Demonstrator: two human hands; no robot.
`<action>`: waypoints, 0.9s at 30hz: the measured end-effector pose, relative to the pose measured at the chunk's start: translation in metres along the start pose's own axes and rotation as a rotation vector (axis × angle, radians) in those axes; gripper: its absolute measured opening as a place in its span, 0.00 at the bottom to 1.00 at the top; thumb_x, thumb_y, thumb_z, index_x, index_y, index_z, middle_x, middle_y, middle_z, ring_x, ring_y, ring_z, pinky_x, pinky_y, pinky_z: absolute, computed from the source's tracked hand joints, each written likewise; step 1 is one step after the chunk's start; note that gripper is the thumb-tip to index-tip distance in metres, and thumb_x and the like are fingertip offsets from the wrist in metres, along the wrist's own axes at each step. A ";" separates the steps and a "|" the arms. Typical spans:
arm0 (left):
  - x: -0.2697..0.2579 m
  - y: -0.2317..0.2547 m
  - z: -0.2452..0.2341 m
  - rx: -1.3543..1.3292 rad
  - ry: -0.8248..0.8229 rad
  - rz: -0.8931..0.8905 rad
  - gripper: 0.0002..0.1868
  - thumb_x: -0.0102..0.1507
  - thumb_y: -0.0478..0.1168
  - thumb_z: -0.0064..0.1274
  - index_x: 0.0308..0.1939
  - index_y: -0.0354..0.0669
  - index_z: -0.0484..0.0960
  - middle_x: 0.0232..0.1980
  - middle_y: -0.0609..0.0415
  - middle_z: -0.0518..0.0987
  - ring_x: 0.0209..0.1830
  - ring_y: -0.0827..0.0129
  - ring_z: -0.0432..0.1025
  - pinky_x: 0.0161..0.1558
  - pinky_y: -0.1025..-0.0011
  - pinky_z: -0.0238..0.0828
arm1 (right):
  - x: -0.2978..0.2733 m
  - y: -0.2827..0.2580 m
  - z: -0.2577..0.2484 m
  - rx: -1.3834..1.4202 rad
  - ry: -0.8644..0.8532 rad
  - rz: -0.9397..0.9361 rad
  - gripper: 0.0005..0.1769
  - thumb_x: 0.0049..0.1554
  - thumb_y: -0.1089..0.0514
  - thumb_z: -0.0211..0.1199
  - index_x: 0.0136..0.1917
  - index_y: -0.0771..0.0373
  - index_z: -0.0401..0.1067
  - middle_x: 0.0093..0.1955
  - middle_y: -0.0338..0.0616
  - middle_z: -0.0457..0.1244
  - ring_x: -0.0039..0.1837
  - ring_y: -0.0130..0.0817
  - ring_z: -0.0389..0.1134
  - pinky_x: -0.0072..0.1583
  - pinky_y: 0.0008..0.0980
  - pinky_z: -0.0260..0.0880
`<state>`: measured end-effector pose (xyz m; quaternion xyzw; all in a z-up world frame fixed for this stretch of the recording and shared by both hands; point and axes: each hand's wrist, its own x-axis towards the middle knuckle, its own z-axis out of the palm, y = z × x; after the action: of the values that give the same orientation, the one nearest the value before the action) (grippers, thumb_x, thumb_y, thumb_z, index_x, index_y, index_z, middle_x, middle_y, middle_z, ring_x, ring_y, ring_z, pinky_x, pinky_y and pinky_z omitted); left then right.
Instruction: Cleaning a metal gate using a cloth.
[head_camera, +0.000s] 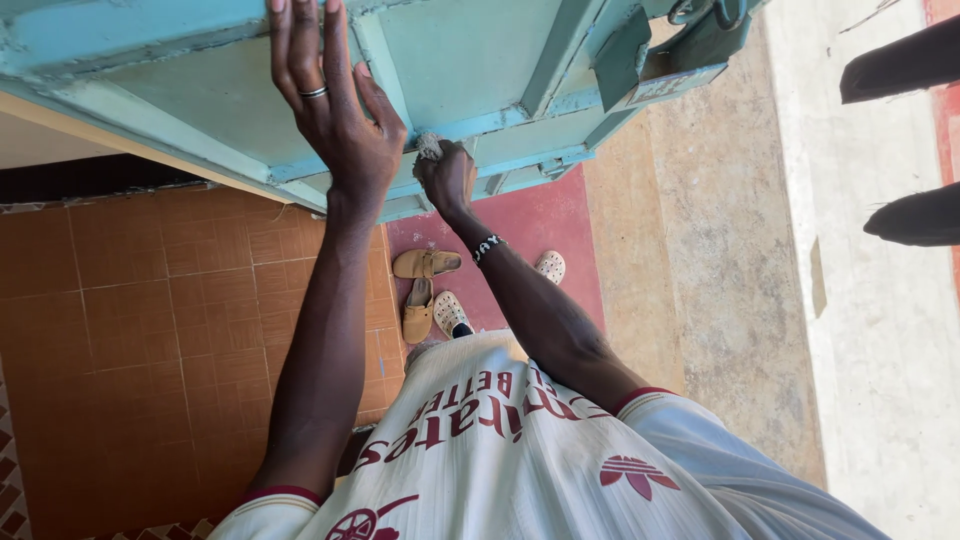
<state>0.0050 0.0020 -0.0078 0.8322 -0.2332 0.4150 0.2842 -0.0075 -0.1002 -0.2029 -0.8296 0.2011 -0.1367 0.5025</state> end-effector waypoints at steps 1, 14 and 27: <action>0.000 0.000 0.000 0.007 -0.002 0.001 0.29 0.75 0.26 0.48 0.79 0.39 0.63 0.81 0.47 0.60 0.82 0.51 0.52 0.78 0.60 0.58 | 0.001 -0.001 0.003 0.005 -0.005 0.000 0.14 0.46 0.58 0.67 0.45 0.66 0.80 0.45 0.59 0.71 0.48 0.58 0.73 0.50 0.51 0.72; -0.003 -0.008 0.008 -0.023 -0.011 0.019 0.30 0.76 0.26 0.48 0.81 0.42 0.61 0.83 0.51 0.57 0.84 0.55 0.48 0.81 0.60 0.54 | 0.018 -0.036 -0.036 0.274 -0.170 0.009 0.13 0.52 0.60 0.61 0.47 0.71 0.77 0.36 0.53 0.72 0.37 0.38 0.76 0.40 0.39 0.75; -0.008 -0.012 0.006 -0.044 -0.017 0.014 0.31 0.74 0.25 0.44 0.81 0.41 0.62 0.84 0.49 0.56 0.84 0.54 0.48 0.81 0.62 0.58 | 0.037 -0.032 -0.043 0.935 -0.106 0.420 0.09 0.55 0.62 0.64 0.45 0.73 0.76 0.37 0.49 0.70 0.34 0.37 0.73 0.35 0.37 0.76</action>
<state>0.0118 0.0079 -0.0207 0.8275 -0.2506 0.4047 0.2977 0.0124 -0.1378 -0.1532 -0.4640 0.2549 -0.0658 0.8458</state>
